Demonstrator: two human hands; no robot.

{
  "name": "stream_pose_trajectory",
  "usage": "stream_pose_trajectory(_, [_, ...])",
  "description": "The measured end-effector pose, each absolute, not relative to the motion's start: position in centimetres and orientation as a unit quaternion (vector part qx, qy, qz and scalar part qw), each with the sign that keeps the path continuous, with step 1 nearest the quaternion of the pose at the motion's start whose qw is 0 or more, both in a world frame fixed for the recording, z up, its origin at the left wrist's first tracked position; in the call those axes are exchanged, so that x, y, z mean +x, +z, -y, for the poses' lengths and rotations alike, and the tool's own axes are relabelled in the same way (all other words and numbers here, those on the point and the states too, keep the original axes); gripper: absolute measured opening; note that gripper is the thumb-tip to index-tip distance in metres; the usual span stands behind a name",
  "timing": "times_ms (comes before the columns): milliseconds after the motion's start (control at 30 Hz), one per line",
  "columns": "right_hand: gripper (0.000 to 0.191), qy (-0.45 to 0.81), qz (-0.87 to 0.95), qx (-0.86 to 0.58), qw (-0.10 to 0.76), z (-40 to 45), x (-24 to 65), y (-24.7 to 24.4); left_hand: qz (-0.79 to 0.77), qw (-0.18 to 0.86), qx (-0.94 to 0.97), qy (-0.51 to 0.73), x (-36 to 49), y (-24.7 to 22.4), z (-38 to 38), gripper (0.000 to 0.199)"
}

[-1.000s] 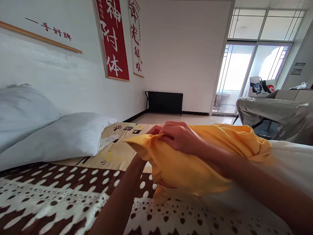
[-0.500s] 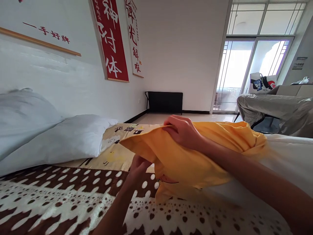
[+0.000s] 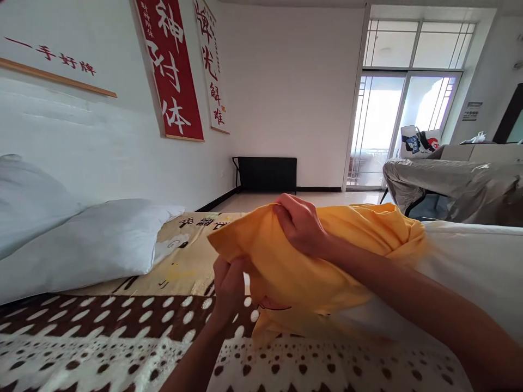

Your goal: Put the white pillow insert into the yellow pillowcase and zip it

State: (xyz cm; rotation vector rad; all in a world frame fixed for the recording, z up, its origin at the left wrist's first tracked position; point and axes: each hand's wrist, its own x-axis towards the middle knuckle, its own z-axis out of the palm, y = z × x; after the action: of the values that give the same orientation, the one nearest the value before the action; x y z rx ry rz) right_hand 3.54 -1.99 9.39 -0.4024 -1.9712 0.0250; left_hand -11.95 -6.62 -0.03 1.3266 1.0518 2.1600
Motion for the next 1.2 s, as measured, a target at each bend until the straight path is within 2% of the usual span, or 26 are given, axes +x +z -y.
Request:
stream_pose_trajectory(167, [0.021, 0.002, 0.786, -0.188, 0.589, 1.8, 3.9, 8.9, -0.367, 0.128, 0.545, 0.743, -11.9, 1.0, 6.6, 0.007])
stream_pose_trajectory(300, [0.021, -0.01, 0.79, -0.202, 0.579, 1.8, 3.9, 9.2, -0.436, 0.098, 0.515, 0.731, -10.9, 1.8, 7.1, 0.02])
stream_pose_trajectory(533, [0.014, -0.099, 0.881, -0.178, 0.427, 1.4, 5.3, 9.5, -0.421, 0.131, 0.542, 0.715, -10.9, 2.9, 6.8, 0.023])
stream_pose_trajectory(667, [0.01, -0.098, 0.907, -0.229, 0.34, 0.5, 6.3, 9.5, -0.428, 0.118, 0.565, 0.696, -11.6, 2.7, 6.6, 0.023])
stream_pose_trajectory(867, [0.01, -0.142, 0.914, -0.288, 0.246, -0.1, 6.9, 11.1, -0.445, 0.176, 0.551, 0.683, -13.2, 2.4, 6.8, 0.031])
stream_pose_trajectory(1067, [0.025, -0.102, 0.921, -0.282, 0.25, -0.4, 8.5, 11.8, -0.36, 0.333, 0.513, 0.705, -14.1, 1.6, 6.3, 0.033])
stream_pose_trajectory(1200, [0.023, -0.122, 0.932, -0.243, 0.239, -0.1, 8.9, 12.5, -0.315, 0.355, 0.51, 0.718, -13.7, 2.0, 5.6, 0.034])
